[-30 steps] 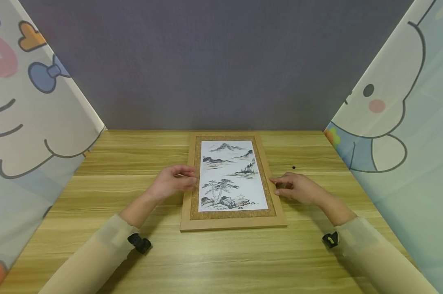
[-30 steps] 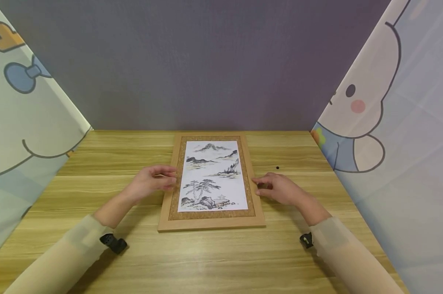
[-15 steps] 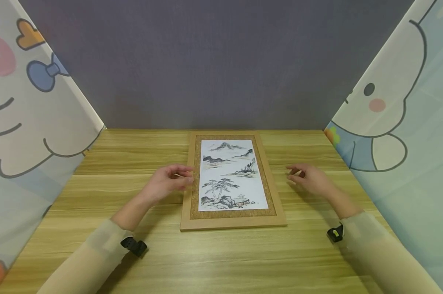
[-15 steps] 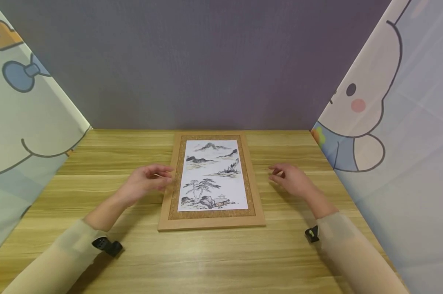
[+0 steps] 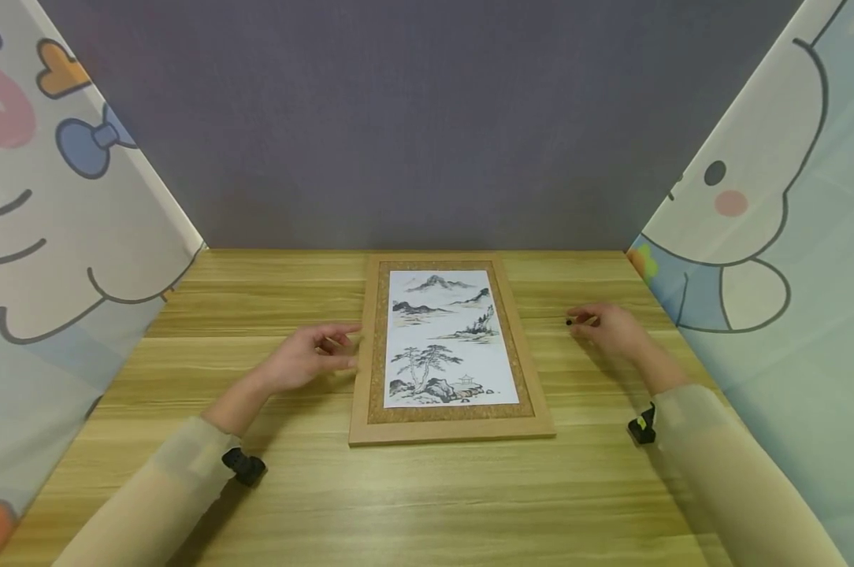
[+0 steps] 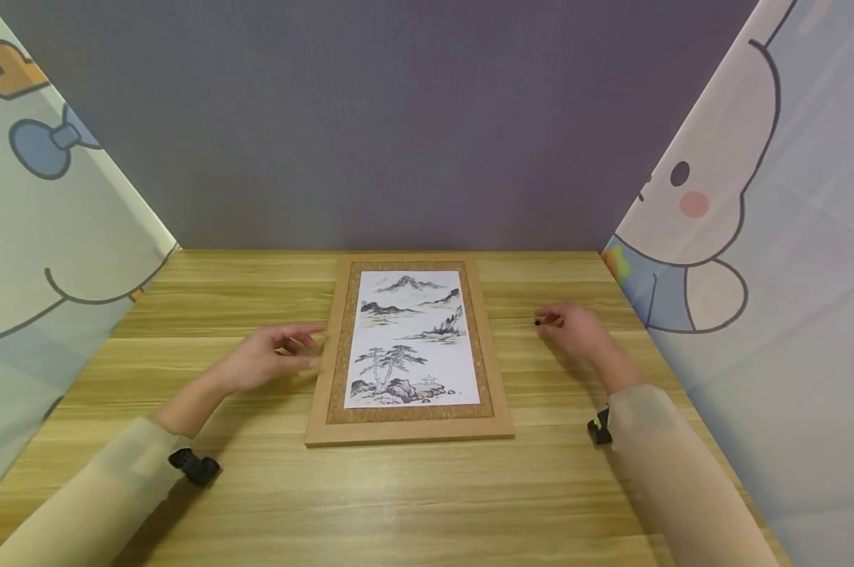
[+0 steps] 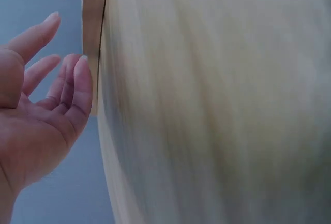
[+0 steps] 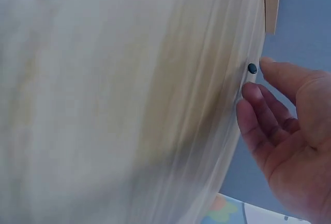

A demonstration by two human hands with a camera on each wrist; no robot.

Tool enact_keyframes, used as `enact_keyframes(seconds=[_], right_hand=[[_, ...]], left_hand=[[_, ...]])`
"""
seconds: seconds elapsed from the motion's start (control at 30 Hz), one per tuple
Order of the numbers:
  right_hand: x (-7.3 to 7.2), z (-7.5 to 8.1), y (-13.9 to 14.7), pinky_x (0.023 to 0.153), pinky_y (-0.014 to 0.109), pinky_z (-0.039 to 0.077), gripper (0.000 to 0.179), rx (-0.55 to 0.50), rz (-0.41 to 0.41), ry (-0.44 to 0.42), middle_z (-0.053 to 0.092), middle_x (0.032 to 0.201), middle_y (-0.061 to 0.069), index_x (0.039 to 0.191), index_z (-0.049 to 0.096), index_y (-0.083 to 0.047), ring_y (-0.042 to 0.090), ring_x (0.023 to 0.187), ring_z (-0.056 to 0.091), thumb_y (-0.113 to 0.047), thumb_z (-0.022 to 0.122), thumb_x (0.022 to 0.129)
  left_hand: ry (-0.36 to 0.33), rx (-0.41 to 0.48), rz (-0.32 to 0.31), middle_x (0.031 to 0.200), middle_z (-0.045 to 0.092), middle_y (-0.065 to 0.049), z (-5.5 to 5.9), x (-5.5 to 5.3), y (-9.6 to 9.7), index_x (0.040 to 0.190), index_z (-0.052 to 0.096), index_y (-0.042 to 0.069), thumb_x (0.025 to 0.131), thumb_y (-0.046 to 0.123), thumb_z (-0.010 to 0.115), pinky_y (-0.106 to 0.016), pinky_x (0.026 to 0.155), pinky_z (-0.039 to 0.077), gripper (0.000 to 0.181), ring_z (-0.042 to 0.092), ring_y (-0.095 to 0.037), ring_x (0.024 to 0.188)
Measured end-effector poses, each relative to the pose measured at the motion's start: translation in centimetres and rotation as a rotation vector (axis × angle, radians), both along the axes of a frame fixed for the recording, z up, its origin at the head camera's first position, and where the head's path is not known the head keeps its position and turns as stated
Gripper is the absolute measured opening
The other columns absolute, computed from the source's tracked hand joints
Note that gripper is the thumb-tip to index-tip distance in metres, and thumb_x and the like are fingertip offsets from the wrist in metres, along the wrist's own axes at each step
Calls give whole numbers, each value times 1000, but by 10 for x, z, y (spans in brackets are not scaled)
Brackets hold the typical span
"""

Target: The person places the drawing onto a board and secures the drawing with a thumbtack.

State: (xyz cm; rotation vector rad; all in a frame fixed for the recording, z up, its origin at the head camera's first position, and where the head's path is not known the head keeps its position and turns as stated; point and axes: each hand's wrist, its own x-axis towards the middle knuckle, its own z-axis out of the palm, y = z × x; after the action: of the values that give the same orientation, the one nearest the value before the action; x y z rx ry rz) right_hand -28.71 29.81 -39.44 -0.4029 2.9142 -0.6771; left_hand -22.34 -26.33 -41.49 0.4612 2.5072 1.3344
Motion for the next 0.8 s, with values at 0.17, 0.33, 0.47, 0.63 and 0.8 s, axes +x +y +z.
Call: enact_keyframes(seconds=[0.17, 0.33, 0.47, 0.63, 0.8], right_hand=[[-8, -4, 3, 92, 59, 59, 36, -4, 16, 4, 77, 126, 27, 137, 73, 1, 42, 107, 74, -18, 71, 108], [-14, -7, 3, 97, 62, 58, 32, 6, 21, 19, 78, 126, 25, 134, 75, 0, 43, 110, 74, -16, 70, 107], [-16, -8, 3, 98, 62, 57, 30, 25, 13, 31, 78, 126, 24, 132, 77, -1, 43, 110, 73, -16, 70, 107], [-17, -9, 1, 105, 66, 53, 27, 48, 14, 51, 76, 127, 27, 127, 80, -2, 48, 117, 71, -15, 71, 105], [-18, -8, 1, 107, 68, 52, 26, 61, 2, 46, 76, 127, 27, 125, 81, -2, 51, 121, 68, -16, 69, 107]], left_hand=[[18, -77, -53, 135, 72, -18, -4, -5, -4, 157, 60, 8, 98, 27, 85, -30, 84, 59, 67, 68, -25, 110], [19, -107, -83, 133, 73, -15, -8, -9, -3, 155, 63, 12, 98, 25, 85, -33, 91, 58, 63, 67, -25, 115], [1, -96, -88, 133, 73, -15, -10, -13, -2, 155, 64, 13, 97, 25, 86, -33, 94, 58, 63, 67, -28, 120], [-33, -69, -94, 135, 70, -16, -11, -14, -2, 157, 62, 14, 96, 27, 87, -33, 94, 59, 67, 66, -27, 118], [-44, -68, -91, 134, 70, -16, -11, -15, -1, 157, 62, 14, 96, 28, 88, -32, 90, 58, 68, 64, -27, 117]])
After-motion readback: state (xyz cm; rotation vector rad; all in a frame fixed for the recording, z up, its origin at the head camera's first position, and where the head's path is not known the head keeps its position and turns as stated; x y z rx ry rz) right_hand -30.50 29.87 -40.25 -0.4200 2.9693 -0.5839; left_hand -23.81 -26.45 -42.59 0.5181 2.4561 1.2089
